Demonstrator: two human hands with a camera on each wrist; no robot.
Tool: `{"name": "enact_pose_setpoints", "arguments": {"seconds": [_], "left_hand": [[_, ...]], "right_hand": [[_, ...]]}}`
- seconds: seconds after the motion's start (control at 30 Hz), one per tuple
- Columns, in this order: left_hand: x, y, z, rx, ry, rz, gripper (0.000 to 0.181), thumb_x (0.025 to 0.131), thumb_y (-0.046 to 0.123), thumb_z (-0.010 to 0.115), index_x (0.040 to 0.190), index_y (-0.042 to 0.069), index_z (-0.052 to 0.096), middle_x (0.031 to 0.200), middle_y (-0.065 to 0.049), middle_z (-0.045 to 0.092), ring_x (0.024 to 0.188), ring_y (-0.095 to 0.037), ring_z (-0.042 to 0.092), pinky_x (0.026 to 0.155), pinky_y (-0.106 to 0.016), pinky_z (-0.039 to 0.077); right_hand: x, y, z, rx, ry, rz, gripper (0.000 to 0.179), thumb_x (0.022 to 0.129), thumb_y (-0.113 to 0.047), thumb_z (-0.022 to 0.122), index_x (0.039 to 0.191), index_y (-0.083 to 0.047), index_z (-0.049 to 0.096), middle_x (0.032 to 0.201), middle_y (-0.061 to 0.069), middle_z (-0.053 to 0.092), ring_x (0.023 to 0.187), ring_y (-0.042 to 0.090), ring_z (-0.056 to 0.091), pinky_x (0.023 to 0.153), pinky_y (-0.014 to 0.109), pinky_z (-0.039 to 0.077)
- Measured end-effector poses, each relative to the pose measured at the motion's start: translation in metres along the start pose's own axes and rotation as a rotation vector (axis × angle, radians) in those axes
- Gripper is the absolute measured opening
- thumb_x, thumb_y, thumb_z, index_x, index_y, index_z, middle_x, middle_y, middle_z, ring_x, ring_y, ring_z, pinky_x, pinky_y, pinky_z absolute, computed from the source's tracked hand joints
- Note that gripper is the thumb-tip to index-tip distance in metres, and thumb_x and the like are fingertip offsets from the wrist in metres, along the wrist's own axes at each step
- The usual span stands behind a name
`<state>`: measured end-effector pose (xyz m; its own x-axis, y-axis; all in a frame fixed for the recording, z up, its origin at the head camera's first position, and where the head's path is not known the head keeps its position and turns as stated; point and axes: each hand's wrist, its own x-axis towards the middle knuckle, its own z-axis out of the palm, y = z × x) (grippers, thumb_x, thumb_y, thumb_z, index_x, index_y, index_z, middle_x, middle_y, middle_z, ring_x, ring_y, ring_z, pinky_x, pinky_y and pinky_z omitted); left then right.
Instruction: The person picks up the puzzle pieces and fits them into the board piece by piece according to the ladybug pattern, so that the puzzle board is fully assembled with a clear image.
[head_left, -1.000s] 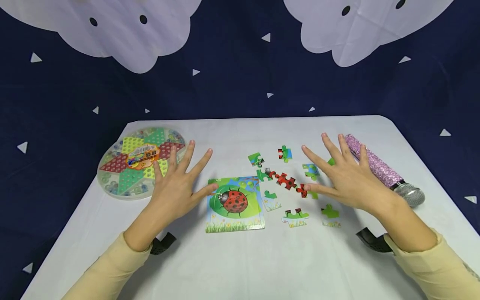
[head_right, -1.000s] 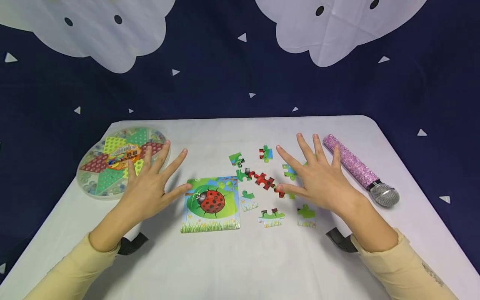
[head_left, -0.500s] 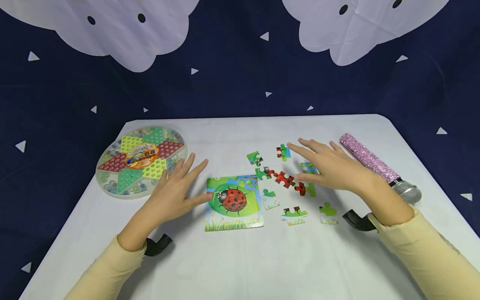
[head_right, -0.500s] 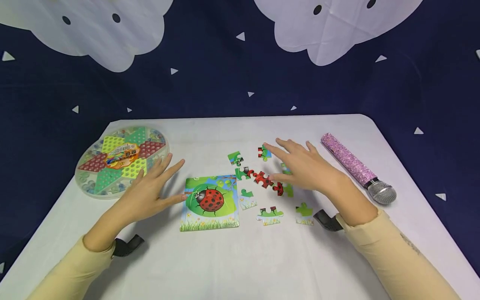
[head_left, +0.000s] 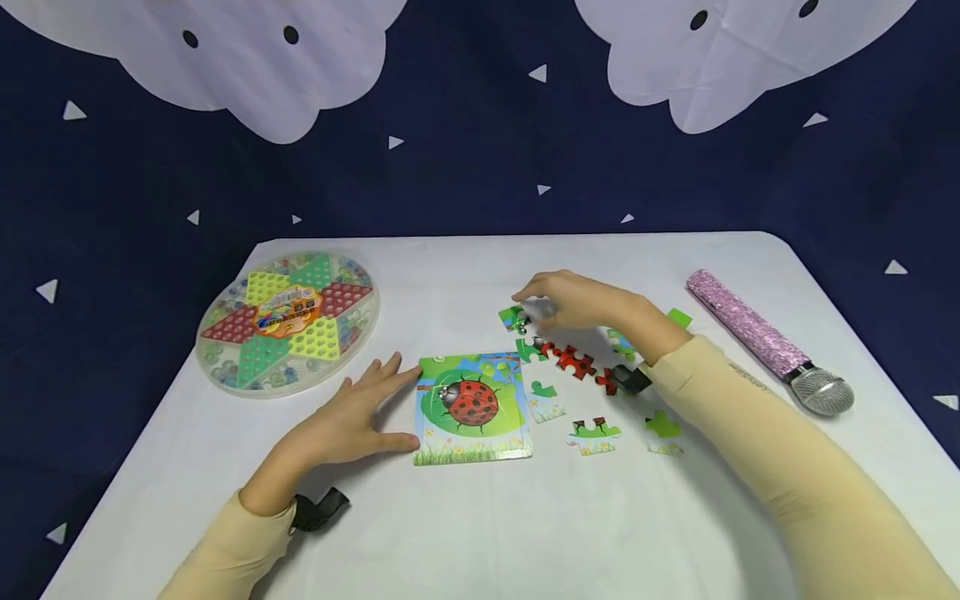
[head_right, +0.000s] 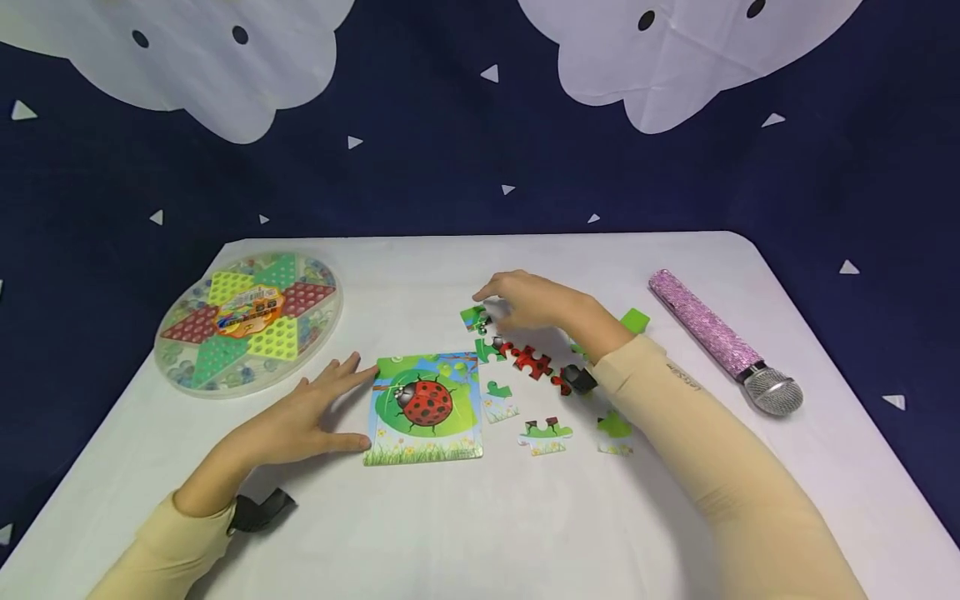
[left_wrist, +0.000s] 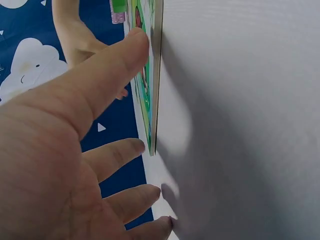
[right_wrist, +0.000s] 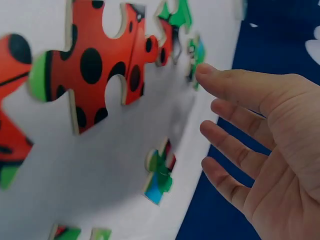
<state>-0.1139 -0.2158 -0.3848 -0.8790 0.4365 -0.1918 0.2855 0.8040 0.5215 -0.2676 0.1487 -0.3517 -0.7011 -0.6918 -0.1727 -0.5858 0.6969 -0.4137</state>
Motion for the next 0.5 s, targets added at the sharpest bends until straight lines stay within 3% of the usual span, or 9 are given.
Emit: {"name": "enact_pose_setpoints", "arguments": {"seconds": [0.23,0.5], "left_hand": [[0.001,0.000,0.003,0.021,-0.009,0.001,0.101,0.086,0.051,0.088,0.168,0.018,0.040,0.178,-0.024,0.019,0.163,-0.056,0.013,0.121,-0.085,0.009],[0.002,-0.003,0.002,0.002,-0.023,-0.011,0.100,0.087,0.050,0.088,0.168,0.019,0.039,0.178,-0.023,0.016,0.163,-0.056,0.010,0.122,-0.085,0.006]], "right_hand": [[0.015,0.005,0.008,0.020,-0.024,-0.025,0.051,0.097,-0.012,0.080,0.146,-0.007,0.067,0.148,0.015,0.064,0.137,0.035,0.060,0.117,0.055,0.049],[0.023,0.009,0.012,0.025,0.005,-0.067,0.042,0.096,-0.009,0.081,0.138,-0.004,0.073,0.136,0.013,0.070,0.115,0.026,0.067,0.103,0.045,0.057]]}}
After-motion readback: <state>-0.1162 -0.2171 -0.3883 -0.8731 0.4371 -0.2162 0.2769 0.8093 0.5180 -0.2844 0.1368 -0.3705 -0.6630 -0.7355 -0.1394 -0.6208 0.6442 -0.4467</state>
